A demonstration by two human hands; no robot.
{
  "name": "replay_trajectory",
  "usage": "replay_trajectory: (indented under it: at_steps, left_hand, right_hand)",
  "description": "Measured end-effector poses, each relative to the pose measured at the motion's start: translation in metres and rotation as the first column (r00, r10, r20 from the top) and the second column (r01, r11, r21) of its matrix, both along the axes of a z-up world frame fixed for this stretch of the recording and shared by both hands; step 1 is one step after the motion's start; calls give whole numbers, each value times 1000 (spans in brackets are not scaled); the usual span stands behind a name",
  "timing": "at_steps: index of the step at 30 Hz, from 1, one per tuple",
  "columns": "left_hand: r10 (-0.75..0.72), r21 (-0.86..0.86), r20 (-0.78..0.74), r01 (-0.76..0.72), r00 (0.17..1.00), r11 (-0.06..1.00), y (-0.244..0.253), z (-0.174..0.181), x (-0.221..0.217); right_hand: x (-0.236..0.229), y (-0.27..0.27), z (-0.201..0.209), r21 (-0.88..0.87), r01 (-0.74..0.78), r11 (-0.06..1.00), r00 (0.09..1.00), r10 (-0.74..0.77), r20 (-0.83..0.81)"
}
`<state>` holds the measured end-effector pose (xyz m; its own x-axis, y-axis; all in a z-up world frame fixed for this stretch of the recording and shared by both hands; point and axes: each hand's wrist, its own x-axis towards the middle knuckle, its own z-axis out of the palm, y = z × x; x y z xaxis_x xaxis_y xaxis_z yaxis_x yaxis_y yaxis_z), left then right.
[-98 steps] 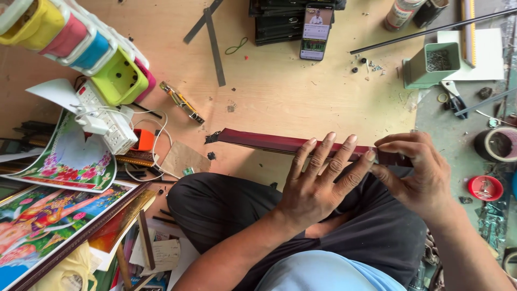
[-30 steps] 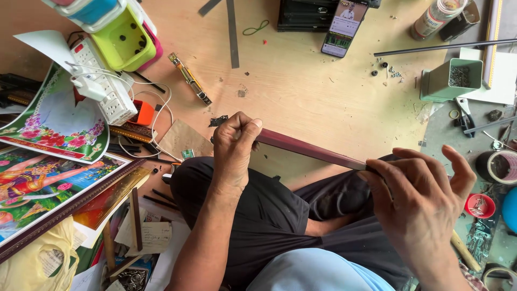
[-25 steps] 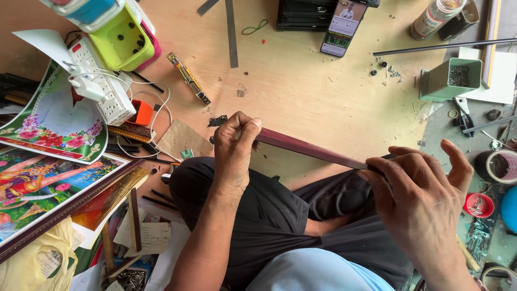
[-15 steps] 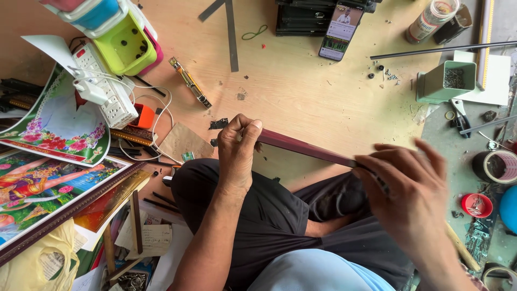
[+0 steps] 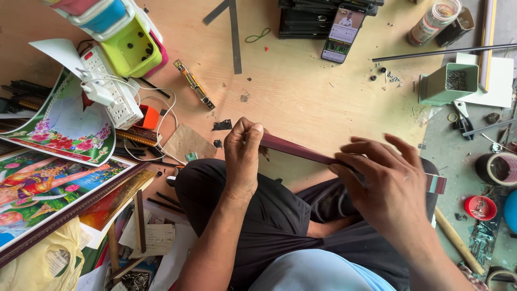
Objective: Applying decorative tape and cleaning a picture frame.
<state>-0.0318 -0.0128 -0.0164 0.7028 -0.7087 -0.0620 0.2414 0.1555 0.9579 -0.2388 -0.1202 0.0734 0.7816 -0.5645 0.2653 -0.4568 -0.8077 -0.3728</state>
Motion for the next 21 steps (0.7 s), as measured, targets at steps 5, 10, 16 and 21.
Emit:
replay_trajectory:
  at_steps: [5, 10, 16, 21]
  left_hand:
    - [-4, 3, 45, 4, 999, 1000, 1, -3, -3]
    - [-27, 2, 47, 27, 999, 1000, 3, -3, -2]
    - [-66, 44, 75, 63, 995, 997, 6, -4, 0]
    - [-92, 40, 107, 88, 990, 995, 4, -3, 2]
  right_hand:
    - [18, 8, -3, 48, -89, 995, 985, 81, 152]
    - [22, 10, -4, 14, -70, 997, 995, 69, 71]
    - [22, 12, -12, 65, -81, 995, 988, 72, 139]
    - [34, 10, -9, 93, -120, 988, 975, 100, 196]
